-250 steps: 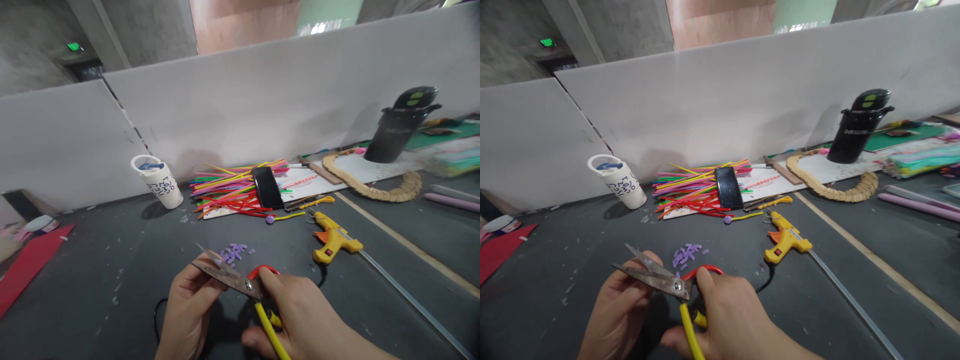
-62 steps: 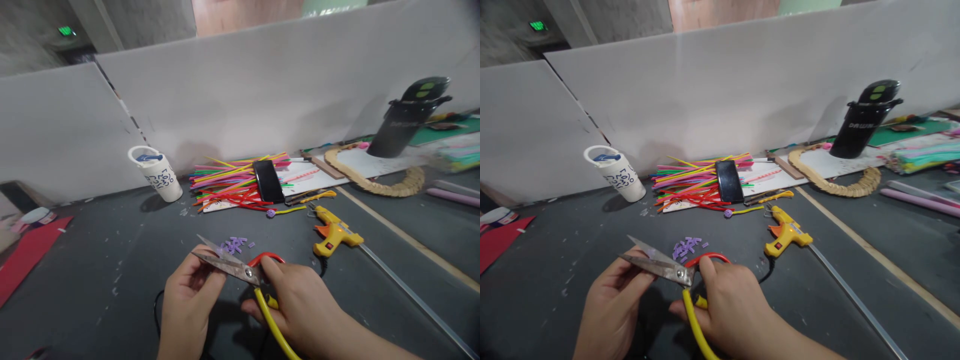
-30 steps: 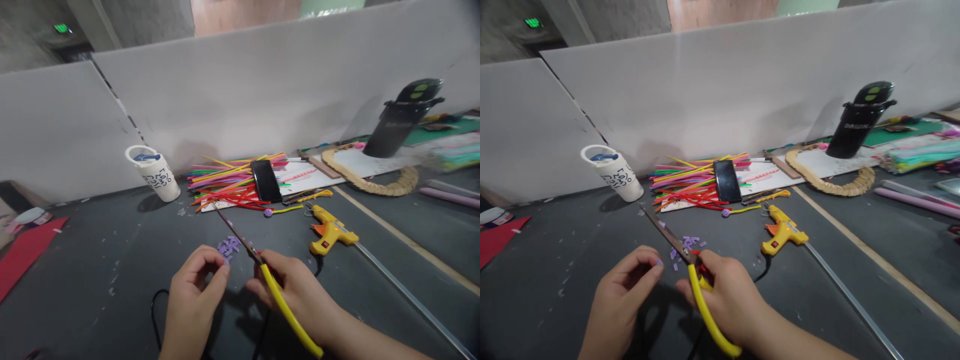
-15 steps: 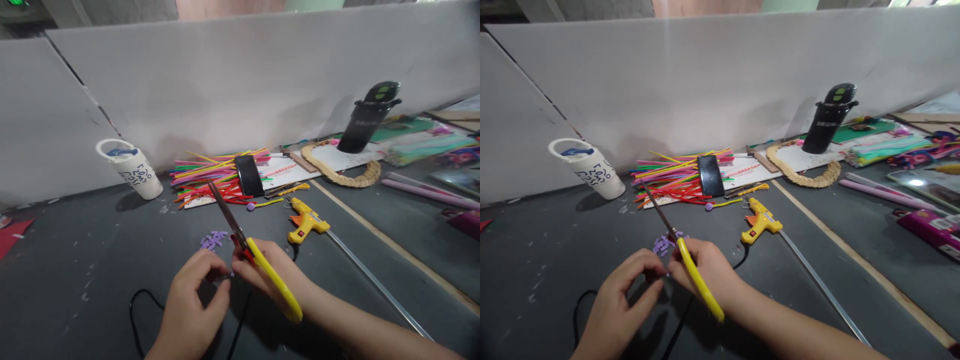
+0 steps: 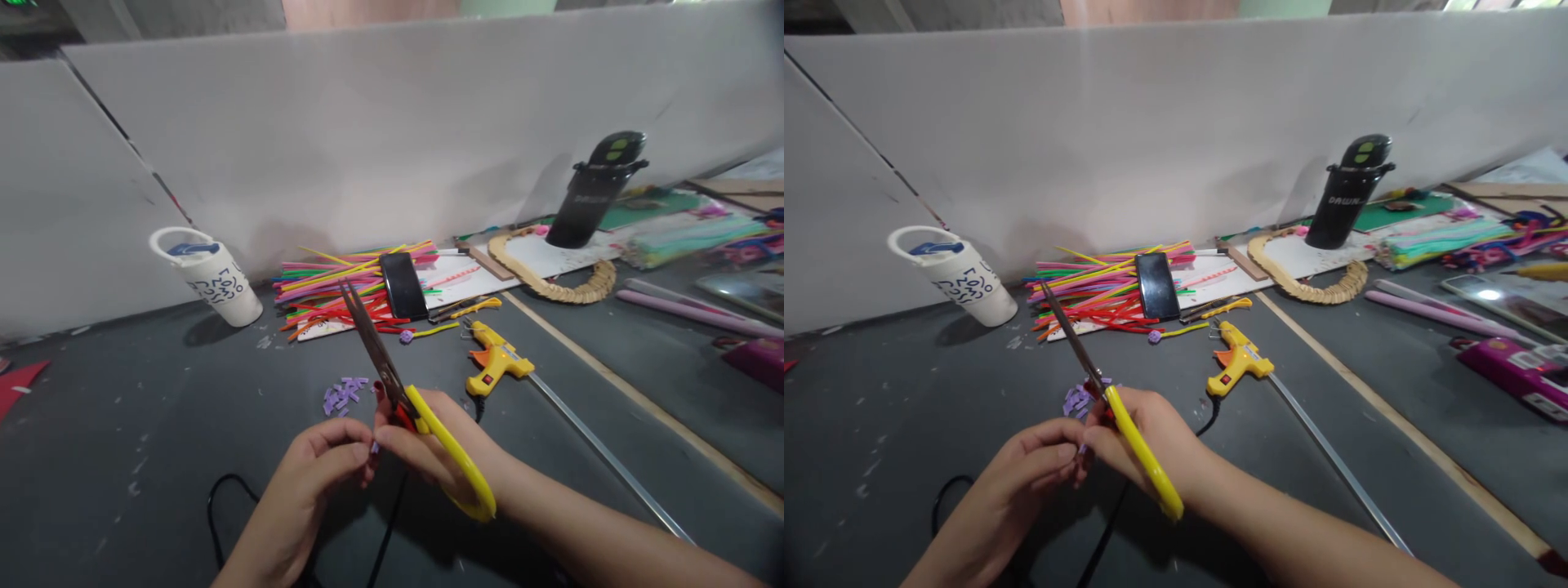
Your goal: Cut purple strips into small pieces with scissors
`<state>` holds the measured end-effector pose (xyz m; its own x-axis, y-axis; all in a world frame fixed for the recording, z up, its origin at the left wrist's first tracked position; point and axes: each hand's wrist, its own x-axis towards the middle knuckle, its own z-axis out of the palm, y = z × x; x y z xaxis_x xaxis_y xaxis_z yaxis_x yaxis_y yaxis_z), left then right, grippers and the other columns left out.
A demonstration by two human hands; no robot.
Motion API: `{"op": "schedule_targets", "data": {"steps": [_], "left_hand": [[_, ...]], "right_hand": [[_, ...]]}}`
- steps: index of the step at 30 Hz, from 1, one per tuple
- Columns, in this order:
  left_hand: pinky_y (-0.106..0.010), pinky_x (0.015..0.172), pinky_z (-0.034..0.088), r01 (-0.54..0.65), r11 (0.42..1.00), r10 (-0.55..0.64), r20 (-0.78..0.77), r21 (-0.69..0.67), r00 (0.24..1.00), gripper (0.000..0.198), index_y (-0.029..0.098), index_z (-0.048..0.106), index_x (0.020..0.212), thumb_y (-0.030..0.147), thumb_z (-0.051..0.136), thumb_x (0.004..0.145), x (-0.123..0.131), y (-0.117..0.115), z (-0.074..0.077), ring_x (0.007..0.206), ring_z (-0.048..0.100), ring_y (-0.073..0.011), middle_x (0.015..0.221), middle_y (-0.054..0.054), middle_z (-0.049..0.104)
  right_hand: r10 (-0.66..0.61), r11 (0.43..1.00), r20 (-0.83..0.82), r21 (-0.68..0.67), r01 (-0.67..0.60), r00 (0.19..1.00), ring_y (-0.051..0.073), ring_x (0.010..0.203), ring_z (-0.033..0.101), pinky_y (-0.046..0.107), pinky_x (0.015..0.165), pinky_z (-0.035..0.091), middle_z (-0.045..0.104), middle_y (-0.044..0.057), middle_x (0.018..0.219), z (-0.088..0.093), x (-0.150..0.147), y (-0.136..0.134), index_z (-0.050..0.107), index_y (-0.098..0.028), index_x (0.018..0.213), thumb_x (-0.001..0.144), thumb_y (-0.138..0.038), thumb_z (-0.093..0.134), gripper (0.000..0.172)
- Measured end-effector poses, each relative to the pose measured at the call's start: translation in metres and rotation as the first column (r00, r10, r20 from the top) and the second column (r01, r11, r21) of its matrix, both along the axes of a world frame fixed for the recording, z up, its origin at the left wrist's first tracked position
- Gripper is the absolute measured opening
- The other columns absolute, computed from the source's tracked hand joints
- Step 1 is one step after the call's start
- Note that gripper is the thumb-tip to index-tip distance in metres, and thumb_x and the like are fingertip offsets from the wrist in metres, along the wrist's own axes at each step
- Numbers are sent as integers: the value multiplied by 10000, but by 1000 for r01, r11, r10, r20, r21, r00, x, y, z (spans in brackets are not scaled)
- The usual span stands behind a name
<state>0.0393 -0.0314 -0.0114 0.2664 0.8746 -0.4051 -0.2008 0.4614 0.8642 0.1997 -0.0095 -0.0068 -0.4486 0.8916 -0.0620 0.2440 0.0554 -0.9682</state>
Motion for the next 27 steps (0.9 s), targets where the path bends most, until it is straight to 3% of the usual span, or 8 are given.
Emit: {"op": "schedule_targets", "data": {"steps": [4,10,17,22,27], "left_hand": [[-209,572,357,21,999,-20,28,-44,999,65,126,658,682,190,667,686,-1,-2,-2,560,474,-94,608,-5,579],[-191,558,332,-39,999,38,31,27,999,82,145,622,647,192,672,692,-2,-2,0,556,431,-84,588,23,534],[-206,563,320,-71,997,74,-78,43,994,141,158,602,628,259,691,670,1,-1,0,565,434,-100,580,23,534],[-226,606,349,-41,971,106,-267,238,958,110,177,598,623,248,654,685,-1,-3,-3,633,473,-131,642,15,555],[-241,652,380,81,889,162,-474,452,866,98,203,587,642,223,586,738,-1,-4,-2,686,521,-153,691,11,568]], "right_hand": [[-27,996,10,88,26,1000,69,521,439,155,480,359,495,-52,590,-1,-2,-1,510,-159,677,733,-170,526,59],[-141,985,-127,-121,126,982,53,366,358,156,356,294,407,-82,479,4,0,0,485,-169,720,769,-261,507,107],[-96,994,-112,-68,89,989,41,408,369,141,370,292,464,-62,559,0,-3,-3,533,-151,711,728,-158,516,25],[-101,994,-91,20,103,991,59,501,406,141,461,341,468,-60,562,-1,-3,-2,525,-152,655,692,-109,525,57],[-104,995,-55,7,104,993,64,499,396,146,463,341,459,-58,559,-2,-4,0,514,-155,651,706,-138,515,58]]}}
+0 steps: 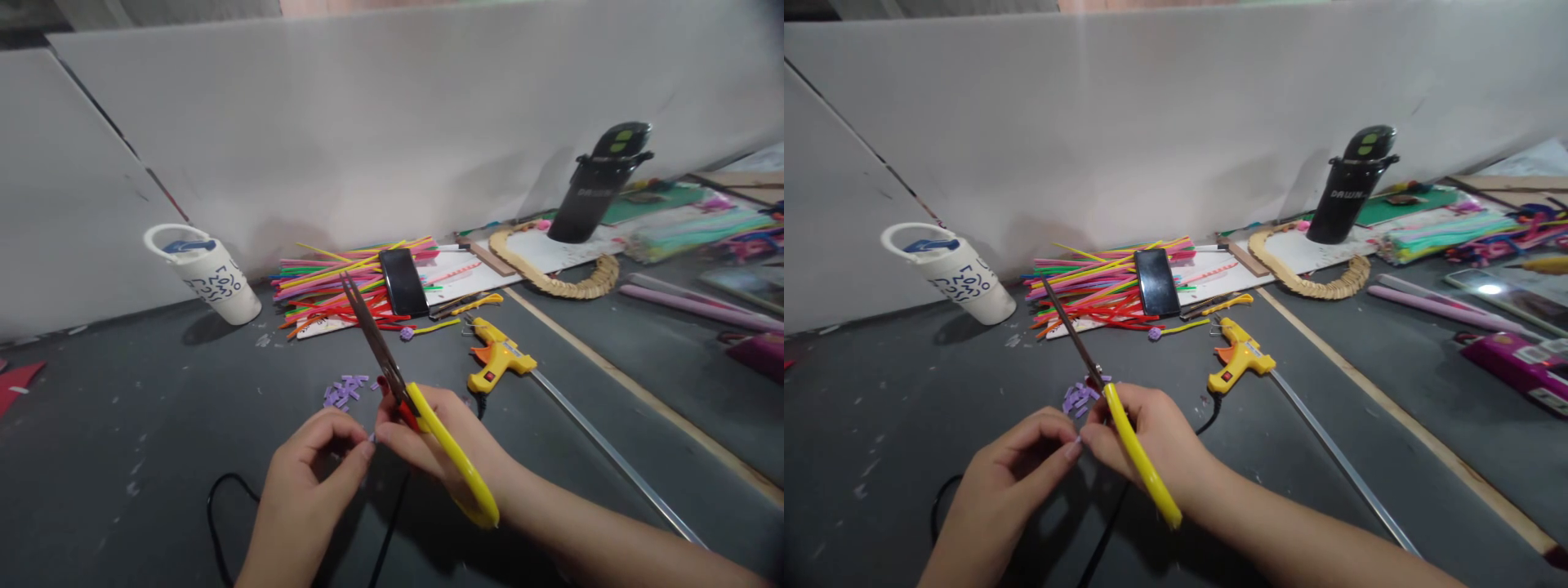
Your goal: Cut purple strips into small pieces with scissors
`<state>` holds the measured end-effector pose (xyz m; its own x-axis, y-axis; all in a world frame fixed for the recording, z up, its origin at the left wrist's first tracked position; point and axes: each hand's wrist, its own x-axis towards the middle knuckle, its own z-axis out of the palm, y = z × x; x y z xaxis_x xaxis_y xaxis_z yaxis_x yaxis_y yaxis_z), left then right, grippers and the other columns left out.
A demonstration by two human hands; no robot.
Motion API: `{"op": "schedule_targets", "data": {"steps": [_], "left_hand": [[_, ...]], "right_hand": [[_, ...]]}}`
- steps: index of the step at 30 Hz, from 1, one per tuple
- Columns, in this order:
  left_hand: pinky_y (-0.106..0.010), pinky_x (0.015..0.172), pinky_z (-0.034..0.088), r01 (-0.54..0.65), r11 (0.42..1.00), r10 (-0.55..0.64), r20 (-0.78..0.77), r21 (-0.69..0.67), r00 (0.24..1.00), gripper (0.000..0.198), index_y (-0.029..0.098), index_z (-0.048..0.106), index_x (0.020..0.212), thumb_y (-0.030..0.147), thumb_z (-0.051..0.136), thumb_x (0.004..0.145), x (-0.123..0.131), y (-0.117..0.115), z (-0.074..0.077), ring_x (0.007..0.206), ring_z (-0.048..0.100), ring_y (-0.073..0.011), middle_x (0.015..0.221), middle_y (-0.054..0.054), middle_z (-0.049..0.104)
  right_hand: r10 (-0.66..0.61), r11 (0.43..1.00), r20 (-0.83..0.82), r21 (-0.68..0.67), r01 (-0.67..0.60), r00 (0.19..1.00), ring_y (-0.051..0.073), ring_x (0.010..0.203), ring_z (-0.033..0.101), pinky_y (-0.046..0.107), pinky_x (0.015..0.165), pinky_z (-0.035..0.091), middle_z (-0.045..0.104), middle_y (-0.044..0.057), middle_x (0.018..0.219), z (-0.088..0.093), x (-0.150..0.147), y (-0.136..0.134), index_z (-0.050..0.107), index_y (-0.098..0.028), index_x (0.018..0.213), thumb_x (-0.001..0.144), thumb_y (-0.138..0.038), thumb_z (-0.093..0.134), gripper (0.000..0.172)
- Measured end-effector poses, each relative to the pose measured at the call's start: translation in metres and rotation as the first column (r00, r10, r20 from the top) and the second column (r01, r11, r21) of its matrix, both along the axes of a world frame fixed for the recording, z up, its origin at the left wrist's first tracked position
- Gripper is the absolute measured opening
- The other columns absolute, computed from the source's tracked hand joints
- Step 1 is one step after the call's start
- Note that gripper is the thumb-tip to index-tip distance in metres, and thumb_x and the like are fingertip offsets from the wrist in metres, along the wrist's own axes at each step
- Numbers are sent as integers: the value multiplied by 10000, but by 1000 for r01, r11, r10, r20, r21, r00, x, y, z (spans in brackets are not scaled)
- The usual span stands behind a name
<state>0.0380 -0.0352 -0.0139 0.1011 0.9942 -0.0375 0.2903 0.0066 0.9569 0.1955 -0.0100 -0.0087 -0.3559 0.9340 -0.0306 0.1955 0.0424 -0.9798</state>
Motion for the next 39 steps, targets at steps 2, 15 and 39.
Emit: {"op": "schedule_targets", "data": {"steps": [2,15,39], "left_hand": [[-239,643,384,8,998,-4,-69,56,998,111,206,574,634,202,567,745,2,0,1,674,523,-153,681,11,565],[-209,554,349,139,886,55,398,-442,915,117,127,654,667,239,683,652,-2,3,2,557,469,-102,593,-8,579],[-153,575,443,-348,916,391,627,-198,673,145,187,700,698,180,765,569,-5,1,10,592,515,-85,673,11,646]], "right_hand": [[-5,1000,20,29,4,1000,71,526,409,150,485,353,463,-54,566,-1,-1,0,508,-155,637,693,-130,518,62],[125,982,53,137,-131,991,73,557,448,154,510,357,526,-50,633,-5,5,1,540,-162,732,749,-168,536,19],[-117,906,689,370,-208,715,238,599,584,268,512,288,611,56,682,-14,-5,-16,482,-175,828,687,-722,477,565]]}}
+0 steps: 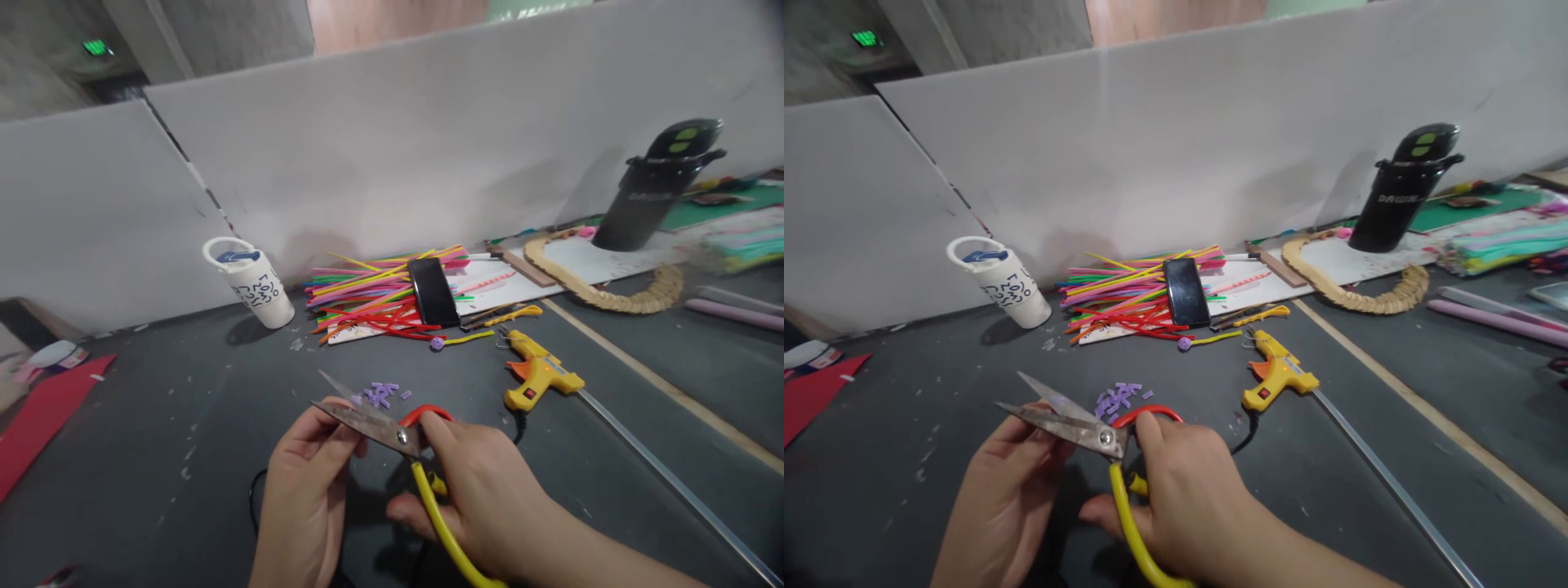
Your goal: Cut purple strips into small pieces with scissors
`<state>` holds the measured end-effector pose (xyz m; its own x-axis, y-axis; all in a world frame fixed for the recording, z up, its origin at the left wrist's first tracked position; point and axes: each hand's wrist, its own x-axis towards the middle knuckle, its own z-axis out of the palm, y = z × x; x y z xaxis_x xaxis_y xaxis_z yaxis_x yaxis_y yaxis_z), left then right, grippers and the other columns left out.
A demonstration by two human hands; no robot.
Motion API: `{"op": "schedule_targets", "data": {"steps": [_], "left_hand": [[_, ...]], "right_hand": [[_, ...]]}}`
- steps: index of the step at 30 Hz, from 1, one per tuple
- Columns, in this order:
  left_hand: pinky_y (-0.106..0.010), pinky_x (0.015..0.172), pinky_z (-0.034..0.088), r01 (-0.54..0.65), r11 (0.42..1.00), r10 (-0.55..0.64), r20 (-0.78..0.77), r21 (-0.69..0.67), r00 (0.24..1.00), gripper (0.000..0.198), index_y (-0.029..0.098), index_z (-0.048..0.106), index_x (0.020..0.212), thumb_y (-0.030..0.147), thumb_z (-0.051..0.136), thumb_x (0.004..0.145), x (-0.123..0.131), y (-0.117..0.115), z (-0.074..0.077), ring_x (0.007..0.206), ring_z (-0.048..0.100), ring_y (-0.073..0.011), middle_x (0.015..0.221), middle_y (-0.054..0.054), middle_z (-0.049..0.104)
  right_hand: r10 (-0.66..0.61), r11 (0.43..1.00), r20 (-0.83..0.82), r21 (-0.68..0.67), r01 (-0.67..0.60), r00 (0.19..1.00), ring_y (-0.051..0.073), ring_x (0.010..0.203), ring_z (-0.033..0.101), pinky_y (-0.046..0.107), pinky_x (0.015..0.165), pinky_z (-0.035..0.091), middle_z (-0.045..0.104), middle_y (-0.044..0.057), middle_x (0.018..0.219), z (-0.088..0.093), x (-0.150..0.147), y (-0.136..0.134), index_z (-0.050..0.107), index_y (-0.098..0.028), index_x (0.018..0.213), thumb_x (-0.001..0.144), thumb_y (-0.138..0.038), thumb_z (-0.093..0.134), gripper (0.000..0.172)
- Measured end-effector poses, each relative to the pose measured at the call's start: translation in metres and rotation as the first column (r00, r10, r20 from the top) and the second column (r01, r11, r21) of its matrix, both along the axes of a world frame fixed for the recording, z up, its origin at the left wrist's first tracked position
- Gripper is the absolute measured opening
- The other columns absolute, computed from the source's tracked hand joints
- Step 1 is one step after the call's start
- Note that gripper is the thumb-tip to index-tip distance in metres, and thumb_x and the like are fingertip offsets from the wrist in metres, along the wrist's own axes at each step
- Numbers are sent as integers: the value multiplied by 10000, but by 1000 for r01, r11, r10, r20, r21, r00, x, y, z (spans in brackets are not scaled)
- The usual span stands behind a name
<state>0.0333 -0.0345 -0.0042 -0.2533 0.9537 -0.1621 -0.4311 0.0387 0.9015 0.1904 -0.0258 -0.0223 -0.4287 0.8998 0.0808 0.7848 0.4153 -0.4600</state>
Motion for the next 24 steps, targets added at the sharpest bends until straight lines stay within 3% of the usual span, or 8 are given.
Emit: {"op": "schedule_targets", "data": {"steps": [14,24], "left_hand": [[-162,586,438,12,1000,-12,24,-24,1000,126,176,693,690,179,761,584,4,-3,1,607,514,-89,663,12,644],[-159,550,460,44,999,-40,195,-16,980,183,189,702,668,129,794,521,2,0,0,581,562,-89,656,14,674]], "right_hand": [[19,997,-13,73,-18,1000,223,553,575,264,484,254,601,46,635,-3,0,-1,478,-173,800,719,-726,434,561],[36,999,-27,14,-36,999,224,576,565,268,505,284,603,54,665,0,3,-1,513,-168,833,667,-731,489,588]]}}
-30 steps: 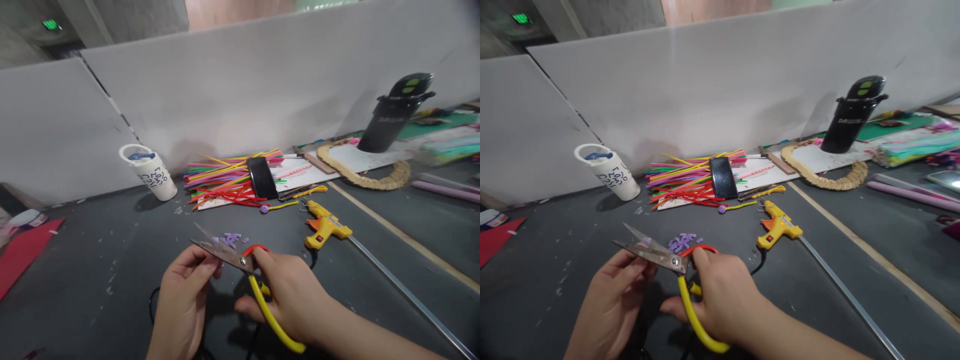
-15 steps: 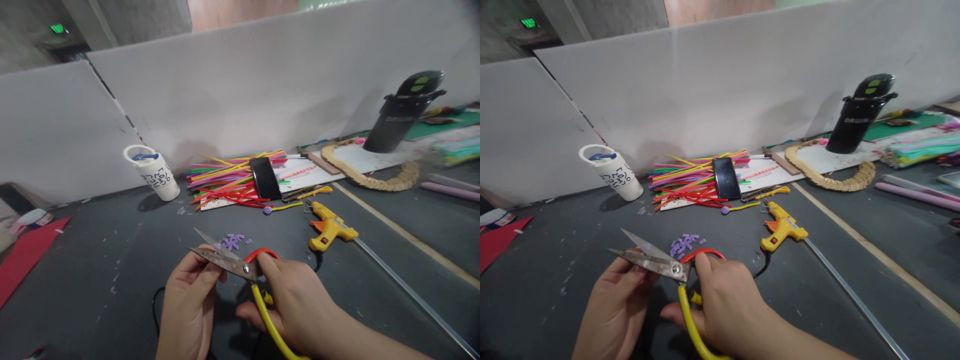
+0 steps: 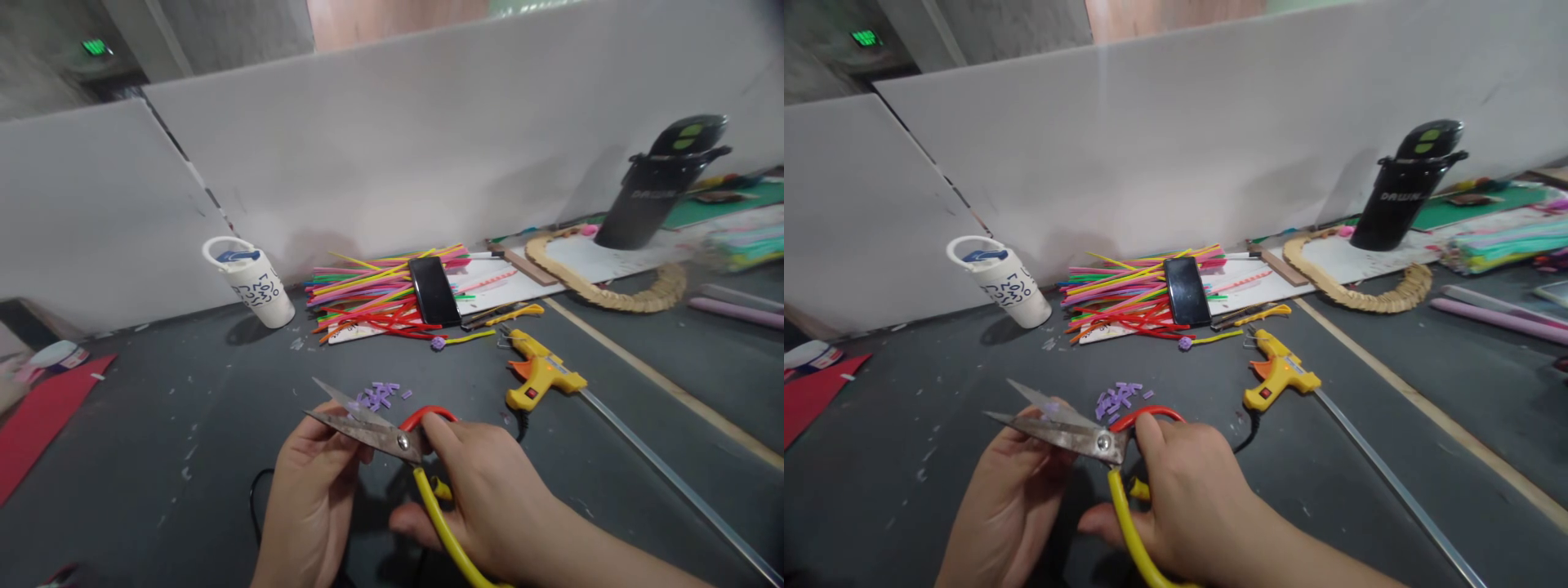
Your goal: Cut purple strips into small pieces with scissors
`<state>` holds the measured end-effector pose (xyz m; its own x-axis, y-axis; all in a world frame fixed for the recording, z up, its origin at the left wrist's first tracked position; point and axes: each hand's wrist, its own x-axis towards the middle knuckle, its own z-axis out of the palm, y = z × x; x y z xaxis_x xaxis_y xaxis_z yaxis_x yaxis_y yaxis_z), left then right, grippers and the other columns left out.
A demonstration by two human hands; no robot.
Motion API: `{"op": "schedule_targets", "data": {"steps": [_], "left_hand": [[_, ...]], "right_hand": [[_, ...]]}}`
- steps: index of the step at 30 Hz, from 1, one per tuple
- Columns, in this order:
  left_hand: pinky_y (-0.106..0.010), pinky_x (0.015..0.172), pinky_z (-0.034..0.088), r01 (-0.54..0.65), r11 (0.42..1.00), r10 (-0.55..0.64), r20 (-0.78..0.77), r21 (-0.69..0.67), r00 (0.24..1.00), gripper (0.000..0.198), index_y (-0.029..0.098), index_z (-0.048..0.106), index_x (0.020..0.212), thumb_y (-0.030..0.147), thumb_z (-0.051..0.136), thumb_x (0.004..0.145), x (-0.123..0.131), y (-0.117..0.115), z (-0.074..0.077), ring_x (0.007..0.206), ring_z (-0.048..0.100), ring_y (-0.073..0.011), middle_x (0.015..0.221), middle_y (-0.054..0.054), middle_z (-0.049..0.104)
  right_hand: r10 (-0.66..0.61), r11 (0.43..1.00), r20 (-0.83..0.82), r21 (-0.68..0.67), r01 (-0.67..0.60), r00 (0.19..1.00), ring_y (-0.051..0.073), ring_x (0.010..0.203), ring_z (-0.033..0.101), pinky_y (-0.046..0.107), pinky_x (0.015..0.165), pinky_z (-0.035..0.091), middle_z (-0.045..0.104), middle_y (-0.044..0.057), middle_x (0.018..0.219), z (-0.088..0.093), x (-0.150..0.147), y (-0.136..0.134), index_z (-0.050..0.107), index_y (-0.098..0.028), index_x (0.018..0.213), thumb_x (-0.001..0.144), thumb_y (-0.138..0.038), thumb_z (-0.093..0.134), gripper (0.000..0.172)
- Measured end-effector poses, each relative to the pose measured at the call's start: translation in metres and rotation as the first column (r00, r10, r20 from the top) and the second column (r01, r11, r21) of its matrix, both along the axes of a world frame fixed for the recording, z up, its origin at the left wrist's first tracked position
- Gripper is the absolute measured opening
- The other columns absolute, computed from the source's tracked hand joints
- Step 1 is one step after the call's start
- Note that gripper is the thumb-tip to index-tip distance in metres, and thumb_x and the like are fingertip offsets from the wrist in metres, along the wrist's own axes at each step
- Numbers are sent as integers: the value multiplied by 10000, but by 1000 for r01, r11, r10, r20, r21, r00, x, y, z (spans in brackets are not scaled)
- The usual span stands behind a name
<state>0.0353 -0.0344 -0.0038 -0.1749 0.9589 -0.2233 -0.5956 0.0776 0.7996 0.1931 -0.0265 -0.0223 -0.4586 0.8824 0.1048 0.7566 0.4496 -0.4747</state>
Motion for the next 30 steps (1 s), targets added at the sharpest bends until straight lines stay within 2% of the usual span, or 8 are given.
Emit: {"op": "schedule_targets", "data": {"steps": [7,13,25,28,30], "left_hand": [[-164,548,466,-11,1000,12,29,-13,1000,201,203,707,660,145,817,504,0,2,-1,580,573,-91,657,15,679],[-156,543,456,-4,1000,4,15,3,1000,194,189,702,674,138,807,519,2,-1,-1,569,552,-82,648,18,662],[-165,531,436,9,1000,-8,-26,14,1000,161,177,702,682,168,793,549,2,1,-2,550,509,-83,619,11,629],[-176,553,442,20,1000,-20,-56,13,998,151,171,699,689,178,784,564,0,1,-2,565,508,-87,645,3,628],[-172,554,435,36,999,-35,-74,21,997,122,166,694,687,177,768,590,0,0,-1,556,492,-81,633,9,608]], "right_hand": [[-19,1000,20,11,19,1000,223,575,569,269,505,293,609,56,667,4,-1,-1,512,-164,829,671,-704,515,563],[-23,995,-6,93,24,1000,201,530,562,259,480,260,595,39,612,0,-1,0,497,-170,788,694,-728,466,567],[-40,987,2,157,39,999,195,474,549,258,464,222,580,35,553,-5,-1,-1,490,-174,744,709,-749,411,581],[-46,981,11,190,43,999,185,467,541,256,463,214,576,35,538,-4,-1,0,488,-180,725,748,-709,401,537],[-42,989,-1,145,42,999,166,454,524,249,456,207,565,25,525,-2,0,2,471,-189,701,793,-654,390,481]]}}
